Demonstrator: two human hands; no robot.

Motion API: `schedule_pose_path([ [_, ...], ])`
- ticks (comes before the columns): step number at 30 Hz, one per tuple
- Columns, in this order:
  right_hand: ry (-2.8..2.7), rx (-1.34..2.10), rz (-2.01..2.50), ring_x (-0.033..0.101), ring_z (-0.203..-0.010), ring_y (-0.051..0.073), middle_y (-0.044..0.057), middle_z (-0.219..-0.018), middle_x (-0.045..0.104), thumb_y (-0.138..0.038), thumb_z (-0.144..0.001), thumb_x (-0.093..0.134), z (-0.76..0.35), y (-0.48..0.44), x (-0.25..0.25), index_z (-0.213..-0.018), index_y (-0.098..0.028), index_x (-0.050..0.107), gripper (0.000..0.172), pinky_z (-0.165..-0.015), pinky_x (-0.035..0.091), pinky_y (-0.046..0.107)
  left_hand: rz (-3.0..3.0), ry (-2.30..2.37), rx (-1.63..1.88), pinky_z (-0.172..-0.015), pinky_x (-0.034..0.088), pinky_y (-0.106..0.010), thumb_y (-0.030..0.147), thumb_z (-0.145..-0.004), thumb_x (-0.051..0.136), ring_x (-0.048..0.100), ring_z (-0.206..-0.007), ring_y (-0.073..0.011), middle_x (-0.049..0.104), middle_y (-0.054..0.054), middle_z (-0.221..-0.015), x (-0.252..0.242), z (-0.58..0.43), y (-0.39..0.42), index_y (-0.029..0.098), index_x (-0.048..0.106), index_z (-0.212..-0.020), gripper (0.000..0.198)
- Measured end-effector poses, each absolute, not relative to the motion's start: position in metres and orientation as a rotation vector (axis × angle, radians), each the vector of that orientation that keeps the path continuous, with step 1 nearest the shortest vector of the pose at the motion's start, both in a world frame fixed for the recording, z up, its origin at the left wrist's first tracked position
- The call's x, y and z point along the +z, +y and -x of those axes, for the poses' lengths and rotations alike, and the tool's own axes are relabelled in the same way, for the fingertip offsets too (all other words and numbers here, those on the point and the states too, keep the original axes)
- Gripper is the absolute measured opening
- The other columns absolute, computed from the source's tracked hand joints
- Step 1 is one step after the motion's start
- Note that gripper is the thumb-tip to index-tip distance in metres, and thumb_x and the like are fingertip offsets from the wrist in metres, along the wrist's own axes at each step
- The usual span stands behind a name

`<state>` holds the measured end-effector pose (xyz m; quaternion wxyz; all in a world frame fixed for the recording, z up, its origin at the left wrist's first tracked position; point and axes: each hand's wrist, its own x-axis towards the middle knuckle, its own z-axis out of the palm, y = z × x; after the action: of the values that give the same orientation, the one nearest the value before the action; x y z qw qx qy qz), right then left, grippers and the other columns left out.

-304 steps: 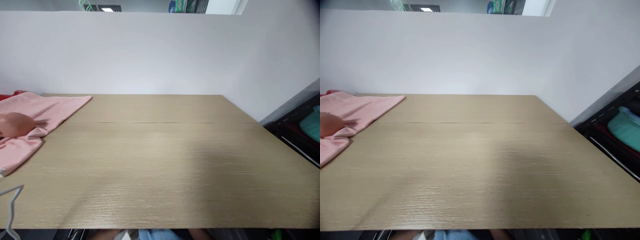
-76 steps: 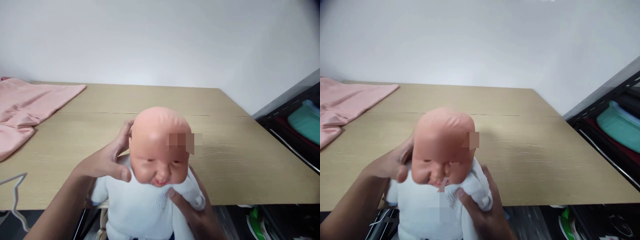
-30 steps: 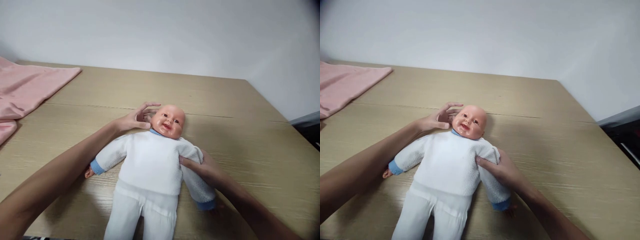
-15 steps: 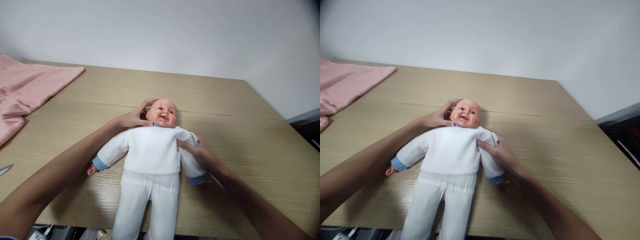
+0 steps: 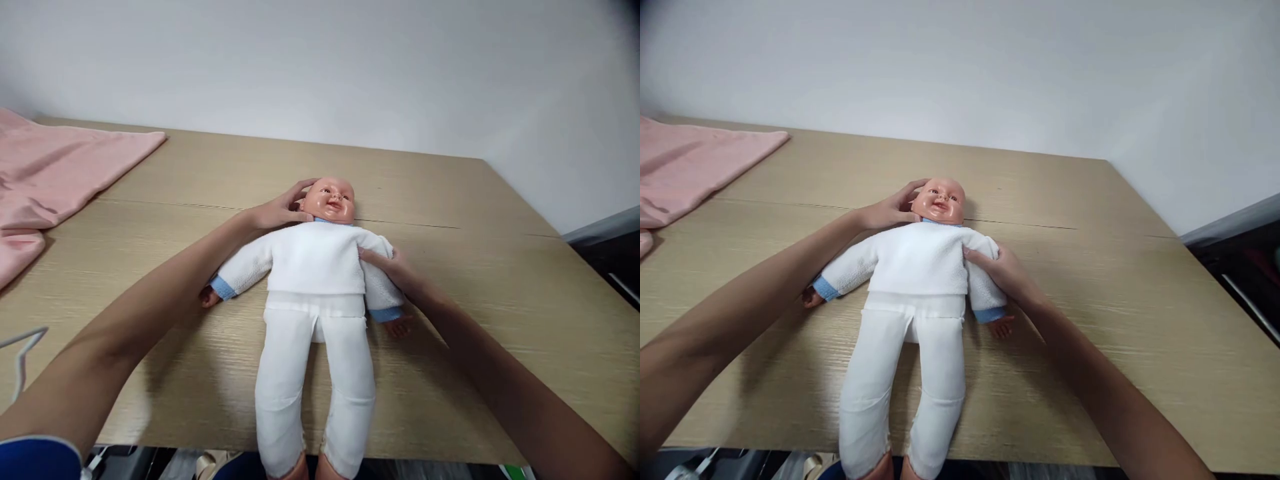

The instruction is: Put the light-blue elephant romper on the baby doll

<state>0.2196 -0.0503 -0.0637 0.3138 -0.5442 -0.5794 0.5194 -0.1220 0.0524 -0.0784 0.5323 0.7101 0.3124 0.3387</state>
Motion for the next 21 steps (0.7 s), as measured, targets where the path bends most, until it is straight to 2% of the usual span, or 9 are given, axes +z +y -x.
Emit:
schedule_pose_path([
  [4,-1.631,1.197,1.466,0.077,-0.119,0.035,0.009,-0.127,0.084,-0.077,-0.082,0.088,-0.228,-0.049,-0.062,-0.13,-0.023,0.073,0.074,-0.101,0.064,0.045,-1.684,0.723,0.849,-0.124,0.05,-0.056,0.059,-0.081,0.1,0.058,-0.155,-0.0446,0.053,-0.024,-0.172,-0.076,0.121,0.06,0.027,0.029,-0.18,0.125],
  [8,-1.76,1.206,1.404,0.071,-0.138,0.037,0.012,-0.152,0.074,-0.074,-0.083,0.087,-0.248,-0.052,-0.054,-0.149,-0.026,0.063,0.085,-0.115,0.061,0.05,-1.668,0.73,0.881,-0.126,0.049,-0.059,0.057,-0.076,0.104,0.056,-0.157,-0.047,0.053,-0.025,-0.172,-0.074,0.12,0.068,0.027,0.031,-0.18,0.13],
  [11,-1.889,1.183,1.424,0.069,-0.144,0.039,0.014,-0.166,0.065,-0.069,-0.087,0.085,-0.267,-0.051,-0.043,-0.164,-0.03,0.051,0.093,-0.116,0.061,0.052,-1.678,0.752,0.874,-0.124,0.05,-0.059,0.057,-0.076,0.104,0.058,-0.154,-0.0472,0.054,-0.025,-0.17,-0.074,0.121,0.079,0.025,0.03,-0.181,0.132],
  [13,-2.029,1.029,1.493,0.072,-0.139,0.041,0.013,-0.162,0.069,-0.069,-0.089,0.083,-0.278,-0.048,-0.039,-0.165,-0.031,0.054,0.089,-0.115,0.061,0.055,-1.682,0.758,0.87,-0.122,0.052,-0.058,0.059,-0.077,0.103,0.06,-0.151,-0.047,0.056,-0.025,-0.168,-0.075,0.121,0.089,0.023,0.027,-0.181,0.134],
  [16,-2.164,0.71,1.545,0.076,-0.127,0.044,0.015,-0.147,0.078,-0.069,-0.093,0.078,-0.286,-0.044,-0.041,-0.156,-0.027,0.066,0.077,-0.111,0.061,0.057,-1.692,0.779,0.858,-0.117,0.054,-0.056,0.062,-0.079,0.1,0.064,-0.144,-0.0454,0.055,-0.024,-0.168,-0.077,0.123,0.106,0.024,0.025,-0.182,0.133],
  [21,-2.13,0.453,1.536,0.079,-0.119,0.041,0.018,-0.139,0.08,-0.066,-0.105,0.066,-0.287,-0.041,-0.064,-0.151,-0.024,0.068,0.063,-0.099,0.063,0.052,-1.675,0.8,0.863,-0.12,0.051,-0.054,0.065,-0.084,0.096,0.063,-0.145,-0.0431,0.05,-0.022,-0.174,-0.077,0.123,0.131,0.028,0.022,-0.182,0.129],
])
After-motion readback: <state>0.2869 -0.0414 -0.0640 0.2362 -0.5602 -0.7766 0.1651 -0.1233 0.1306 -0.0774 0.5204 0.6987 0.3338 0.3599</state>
